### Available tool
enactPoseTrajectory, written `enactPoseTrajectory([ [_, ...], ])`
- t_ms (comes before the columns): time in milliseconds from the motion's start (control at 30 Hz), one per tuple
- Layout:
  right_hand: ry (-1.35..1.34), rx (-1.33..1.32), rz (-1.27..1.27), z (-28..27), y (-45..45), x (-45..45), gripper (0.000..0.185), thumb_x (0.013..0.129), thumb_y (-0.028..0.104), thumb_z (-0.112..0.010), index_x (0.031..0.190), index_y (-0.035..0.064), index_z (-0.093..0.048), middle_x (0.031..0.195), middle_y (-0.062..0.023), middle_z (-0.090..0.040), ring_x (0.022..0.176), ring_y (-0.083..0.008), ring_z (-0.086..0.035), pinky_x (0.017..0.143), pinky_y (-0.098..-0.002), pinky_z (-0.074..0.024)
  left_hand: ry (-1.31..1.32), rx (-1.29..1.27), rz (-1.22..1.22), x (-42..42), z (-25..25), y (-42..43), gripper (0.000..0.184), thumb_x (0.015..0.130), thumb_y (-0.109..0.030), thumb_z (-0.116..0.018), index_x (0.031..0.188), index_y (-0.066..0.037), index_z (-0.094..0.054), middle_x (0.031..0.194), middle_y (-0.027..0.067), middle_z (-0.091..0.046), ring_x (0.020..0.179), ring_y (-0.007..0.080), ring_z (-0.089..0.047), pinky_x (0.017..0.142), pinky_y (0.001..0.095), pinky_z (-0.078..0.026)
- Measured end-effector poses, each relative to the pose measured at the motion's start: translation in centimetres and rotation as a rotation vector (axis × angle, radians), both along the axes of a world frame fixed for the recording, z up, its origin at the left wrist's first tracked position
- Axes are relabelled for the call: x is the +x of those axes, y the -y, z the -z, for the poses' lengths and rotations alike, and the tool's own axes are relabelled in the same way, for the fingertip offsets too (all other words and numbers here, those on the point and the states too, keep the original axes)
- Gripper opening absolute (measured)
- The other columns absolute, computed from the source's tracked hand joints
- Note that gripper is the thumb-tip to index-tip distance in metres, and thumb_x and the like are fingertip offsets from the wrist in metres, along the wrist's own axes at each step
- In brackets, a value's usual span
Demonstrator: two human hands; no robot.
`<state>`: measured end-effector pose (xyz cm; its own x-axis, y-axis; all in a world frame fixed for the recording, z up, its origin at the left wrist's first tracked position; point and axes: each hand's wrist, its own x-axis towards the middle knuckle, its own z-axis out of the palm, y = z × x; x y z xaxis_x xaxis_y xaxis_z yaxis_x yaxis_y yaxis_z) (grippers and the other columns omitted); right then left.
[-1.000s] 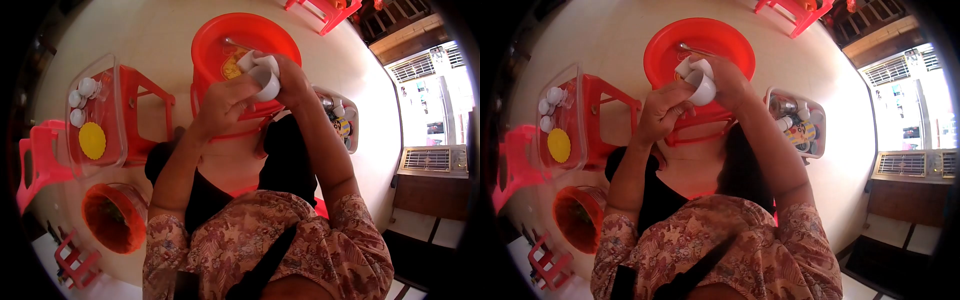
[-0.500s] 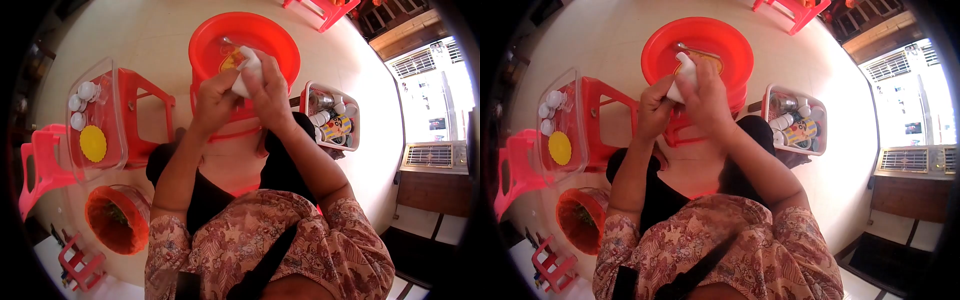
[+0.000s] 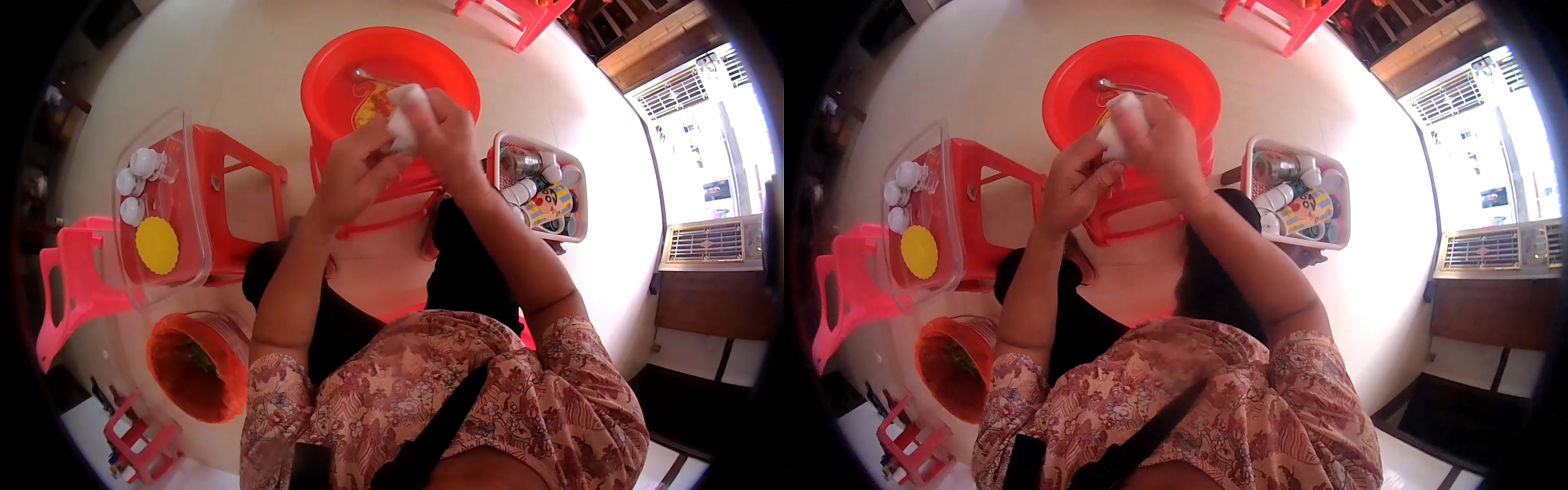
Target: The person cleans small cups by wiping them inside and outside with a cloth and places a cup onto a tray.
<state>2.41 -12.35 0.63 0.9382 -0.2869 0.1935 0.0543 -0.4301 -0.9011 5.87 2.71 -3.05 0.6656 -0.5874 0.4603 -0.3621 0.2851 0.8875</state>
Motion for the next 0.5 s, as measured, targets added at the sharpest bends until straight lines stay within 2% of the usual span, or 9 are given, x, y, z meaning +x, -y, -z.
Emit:
enactPoseTrajectory([
  [67, 0.225, -0.365, 0.032, 0.2, -1.2, -1.2, 0.036, 0.092, 0.030, -0.050, 0.107, -0.0023, -0.055, 0.091, -0.0172, -0.061, 0.078, -0.0286, -0.063, 0.063, -0.0392, -0.0480, -0.017, 0.040, -0.034, -0.4, -0.7, -0.1, 0.028, 0.088, -0.004, -0.059, 0.115, 0.003, -0.054, 0.085, 0.0050, -0.057, 0.065, 0.0078, -0.054, 0.056, 0.0222, -0.044],
  [167, 0.400, -0.430, 0.001, 0.4, -1.5, -0.8, 0.038, 0.091, 0.036, -0.051, 0.102, -0.0006, -0.056, 0.086, -0.0196, -0.060, 0.071, -0.0309, -0.060, 0.064, -0.0401, -0.0474, 0.029, 0.039, -0.068, -0.3, -0.7, -0.6, 0.022, 0.088, -0.005, -0.058, 0.108, 0.004, -0.057, 0.082, 0.0041, -0.057, 0.063, 0.0087, -0.054, 0.053, 0.0220, -0.043],
  [267, 0.042, -0.037, -0.198, -0.3, -0.6, -0.2, 0.038, 0.092, 0.036, -0.050, 0.105, 0.0007, -0.056, 0.091, -0.0170, -0.061, 0.073, -0.0261, -0.060, 0.065, -0.0379, -0.0487, 0.194, 0.050, -0.009, 0.7, 0.0, -1.4, 0.017, 0.089, -0.006, -0.057, 0.101, 0.006, -0.060, 0.081, 0.0041, -0.057, 0.060, 0.0093, -0.054, 0.051, 0.0220, -0.042],
  [367, -0.017, 0.045, -0.354, -2.0, 0.2, -0.8, 0.036, 0.093, 0.033, -0.046, 0.108, 0.0021, -0.057, 0.093, -0.0114, -0.062, 0.074, -0.0201, -0.061, 0.061, -0.0319, -0.0500, 0.178, 0.009, 0.084, 0.7, -0.4, -1.6, 0.018, 0.089, -0.009, -0.059, 0.095, 0.008, -0.061, 0.082, 0.0056, -0.059, 0.056, 0.0094, -0.053, 0.049, 0.0209, -0.041],
  [433, -0.044, 0.107, -0.436, -2.1, 0.7, -1.0, 0.034, 0.094, 0.030, -0.042, 0.109, 0.0035, -0.057, 0.093, -0.0073, -0.063, 0.072, -0.0162, -0.061, 0.059, -0.0267, -0.0505, -0.062, -0.064, 0.149, -0.1, -0.6, -1.6, 0.022, 0.089, -0.014, -0.060, 0.097, 0.007, -0.062, 0.083, 0.0064, -0.059, 0.055, 0.0087, -0.053, 0.047, 0.0192, -0.039],
  [500, -0.113, 0.213, -0.449, -2.1, 0.8, -1.0, 0.032, 0.095, 0.029, -0.041, 0.106, 0.0039, -0.057, 0.089, -0.0077, -0.063, 0.069, -0.0163, -0.061, 0.056, -0.0259, -0.0496, -0.260, -0.138, 0.203, -0.4, -0.7, -1.4, 0.027, 0.090, -0.019, -0.060, 0.101, 0.005, -0.062, 0.083, 0.0072, -0.060, 0.053, 0.0079, -0.051, 0.045, 0.0179, -0.037],
])
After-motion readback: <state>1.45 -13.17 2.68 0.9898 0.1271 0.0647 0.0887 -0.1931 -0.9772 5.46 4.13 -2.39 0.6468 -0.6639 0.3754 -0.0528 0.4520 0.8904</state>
